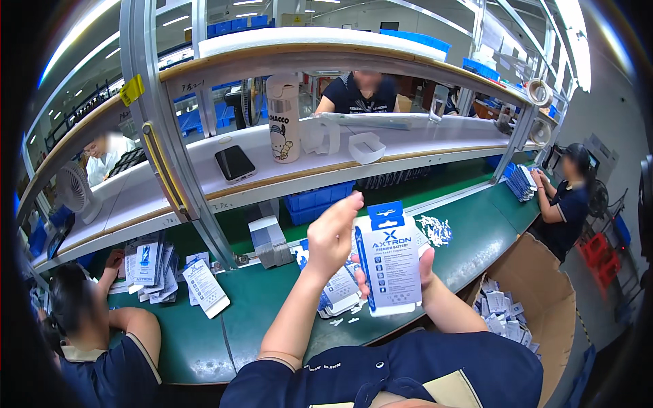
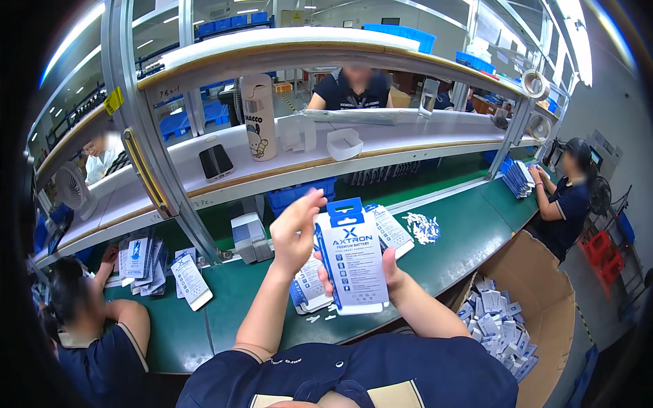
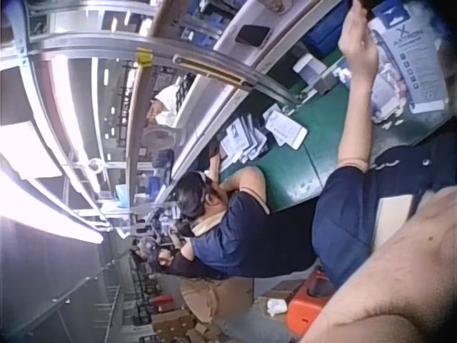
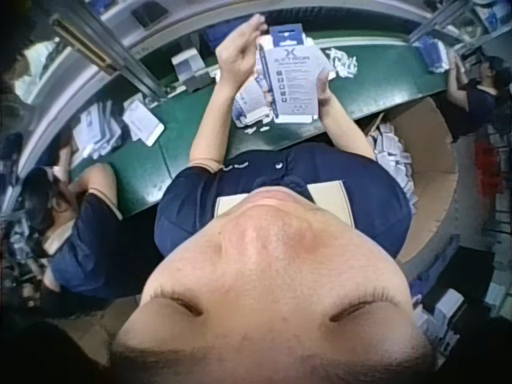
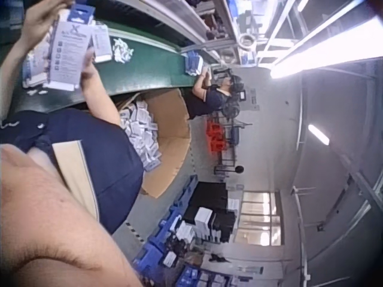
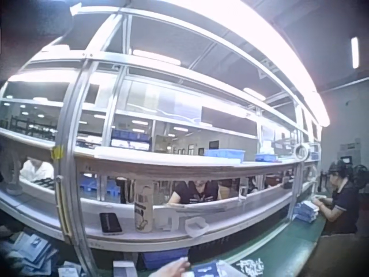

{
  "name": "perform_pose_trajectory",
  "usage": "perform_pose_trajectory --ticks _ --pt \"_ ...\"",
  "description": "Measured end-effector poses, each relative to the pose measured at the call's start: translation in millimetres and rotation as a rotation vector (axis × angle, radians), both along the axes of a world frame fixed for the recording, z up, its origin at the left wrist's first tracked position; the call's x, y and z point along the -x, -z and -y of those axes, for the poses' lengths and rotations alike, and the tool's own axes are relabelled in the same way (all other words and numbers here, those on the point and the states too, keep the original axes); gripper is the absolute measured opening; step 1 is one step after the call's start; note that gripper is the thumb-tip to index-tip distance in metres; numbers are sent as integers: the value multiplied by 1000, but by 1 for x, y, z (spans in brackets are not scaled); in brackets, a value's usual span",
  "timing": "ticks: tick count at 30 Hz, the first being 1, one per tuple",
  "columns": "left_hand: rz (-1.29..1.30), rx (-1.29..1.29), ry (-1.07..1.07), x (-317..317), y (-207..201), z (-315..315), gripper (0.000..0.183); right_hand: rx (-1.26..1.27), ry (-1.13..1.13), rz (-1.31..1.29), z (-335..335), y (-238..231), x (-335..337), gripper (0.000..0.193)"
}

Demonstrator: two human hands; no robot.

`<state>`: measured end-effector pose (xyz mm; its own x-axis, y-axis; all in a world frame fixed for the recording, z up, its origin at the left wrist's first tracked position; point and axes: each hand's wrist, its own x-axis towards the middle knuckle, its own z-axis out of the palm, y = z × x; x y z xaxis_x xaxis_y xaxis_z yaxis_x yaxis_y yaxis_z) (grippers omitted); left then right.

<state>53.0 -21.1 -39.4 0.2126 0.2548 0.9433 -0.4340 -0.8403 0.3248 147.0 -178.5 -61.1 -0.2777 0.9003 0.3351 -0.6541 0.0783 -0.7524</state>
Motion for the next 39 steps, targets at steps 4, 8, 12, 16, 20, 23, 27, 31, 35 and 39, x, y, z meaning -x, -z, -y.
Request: perform_pose_trajectory --ticks 4,8,12,16,20,23,27,31,35,39 --pt "-246 570 550 5 1 0 32 -14 387 351 9 -21 -10 113" --pt "-410 155 412 18 -22 20 38 -31 584 505 12 -27 -22 86" --pt "-270 181 420 10 -13 16 23 22 670 588 14 -25 -16 62" --pt "-294 180 356 16 -7 8 11 106 760 494 11 -20 -9 41" --pt "-210 261 229 8 -4 21 17 33 949 597 11 -20 0 27" --pt "-82 326 46 6 -3 19 28 6 822 1069 16 -18 -17 20" --pt "1 399 48 2 4 25 38 -186 964 1180 19 -19 -12 20" --pt "-16 380 74 0 10 24 39 -181 969 1084 22 -20 3 22" --pt "-72 323 109 0 6 35 36 -121 1264 967 30 -23 9 27" --pt "-105 295 210 2 10 41 25 -241 1394 1036 37 -30 10 21"
